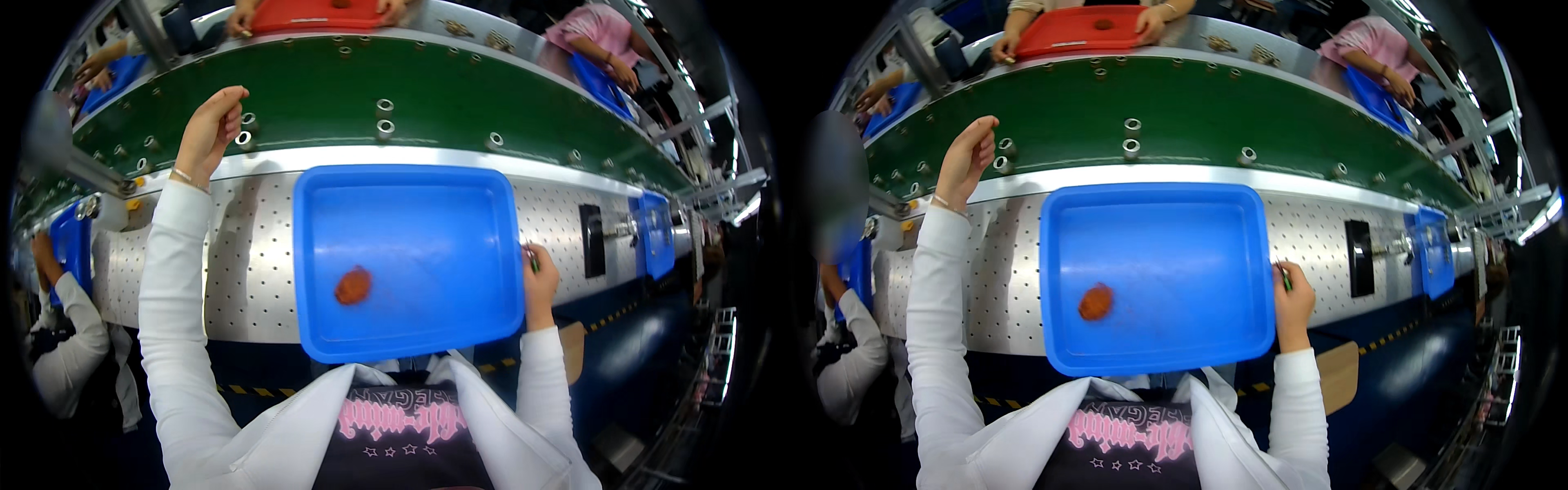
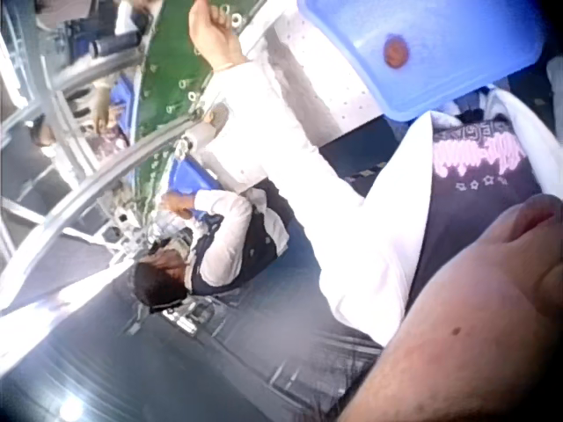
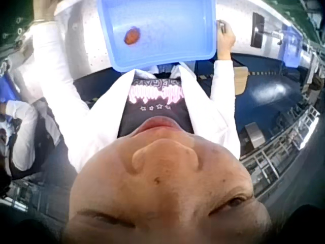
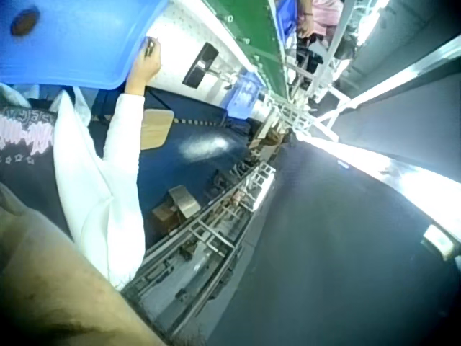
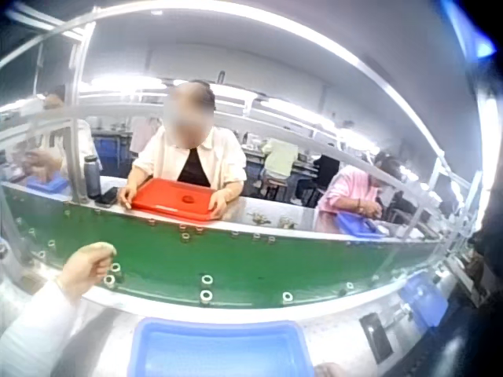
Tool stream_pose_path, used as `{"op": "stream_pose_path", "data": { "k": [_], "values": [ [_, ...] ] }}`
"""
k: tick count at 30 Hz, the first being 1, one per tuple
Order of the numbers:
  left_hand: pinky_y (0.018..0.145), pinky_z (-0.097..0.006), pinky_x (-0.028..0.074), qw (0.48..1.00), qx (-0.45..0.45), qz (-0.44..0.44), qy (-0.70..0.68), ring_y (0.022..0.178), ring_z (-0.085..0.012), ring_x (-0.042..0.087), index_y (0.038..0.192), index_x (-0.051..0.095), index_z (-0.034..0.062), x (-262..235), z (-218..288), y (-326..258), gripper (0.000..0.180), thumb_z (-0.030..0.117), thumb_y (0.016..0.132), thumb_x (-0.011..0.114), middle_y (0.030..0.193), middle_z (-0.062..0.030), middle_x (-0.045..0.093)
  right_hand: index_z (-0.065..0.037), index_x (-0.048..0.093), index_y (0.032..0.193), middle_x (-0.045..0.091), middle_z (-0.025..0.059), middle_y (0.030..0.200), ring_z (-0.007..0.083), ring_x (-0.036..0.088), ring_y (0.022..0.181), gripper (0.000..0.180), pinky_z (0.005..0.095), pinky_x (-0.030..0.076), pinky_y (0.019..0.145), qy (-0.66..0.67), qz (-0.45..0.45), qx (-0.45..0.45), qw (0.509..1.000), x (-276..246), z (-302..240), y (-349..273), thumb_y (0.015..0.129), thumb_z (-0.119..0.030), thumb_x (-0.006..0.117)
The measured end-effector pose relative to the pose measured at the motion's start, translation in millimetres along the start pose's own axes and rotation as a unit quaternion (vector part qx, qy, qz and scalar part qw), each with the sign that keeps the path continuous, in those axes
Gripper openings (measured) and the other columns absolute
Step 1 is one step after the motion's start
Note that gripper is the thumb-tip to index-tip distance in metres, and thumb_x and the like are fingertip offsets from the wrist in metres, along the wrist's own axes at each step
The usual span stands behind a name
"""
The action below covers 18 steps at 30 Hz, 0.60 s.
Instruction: The person uses a pair of pliers to manipulate small cylindrical metal parts on a blue tray. They repeatedly pick up the parts, use the pliers to adjust or clean them, and place them onto a green conveyor belt.
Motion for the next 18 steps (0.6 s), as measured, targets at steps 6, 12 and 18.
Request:
{"op": "stream_pose_path", "data": {
  "k": [6,12,18],
  "values": [
    [0.046,-0.017,0.024,0.988,-0.044,-0.093,0.113,0.051,-0.0020,0.031,0.084,0.057,0.0070,94.5,-36.1,-49.8,0.018,0.024,0.090,0.054,0.059,0.0083,0.037,-0.001,0.064,0.088,0.060,0.0036,0.067,0.0082,0.052,0.060,0.018,0.0232,0.042,0.056,0.046,-0.075,0.043,0.995,4.8,19.8,26.8,0.085,-0.019,0.062],
    [0.055,-0.016,0.035,0.992,0.029,-0.008,0.122,0.060,-0.0022,0.043,0.088,0.061,0.0056,101.8,-44.4,-66.1,0.015,0.020,0.090,0.056,0.068,0.0050,0.050,-0.002,0.065,0.083,0.060,0.0043,0.064,0.0117,0.054,0.058,0.020,0.0253,0.041,0.056,0.037,0.013,0.045,0.998,7.0,22.7,46.9,0.086,-0.022,0.060],
    [0.055,-0.015,0.036,0.995,0.053,0.066,0.045,0.061,-0.0029,0.044,0.090,0.061,0.0034,77.5,-57.1,-70.3,0.013,0.016,0.088,0.057,0.069,0.0033,0.052,-0.006,0.064,0.083,0.057,0.0069,0.062,0.0165,0.054,0.054,0.016,0.0286,0.041,0.054,-0.048,0.007,-0.030,0.998,16.8,-0.4,44.4,0.084,-0.021,0.061]
  ]
}}
Point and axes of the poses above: each hand's wrist, its own y-axis towards the middle knuckle, its own x-axis out of the palm, z = x × y, the point moved 7 cm from there along y, towards the middle knuckle
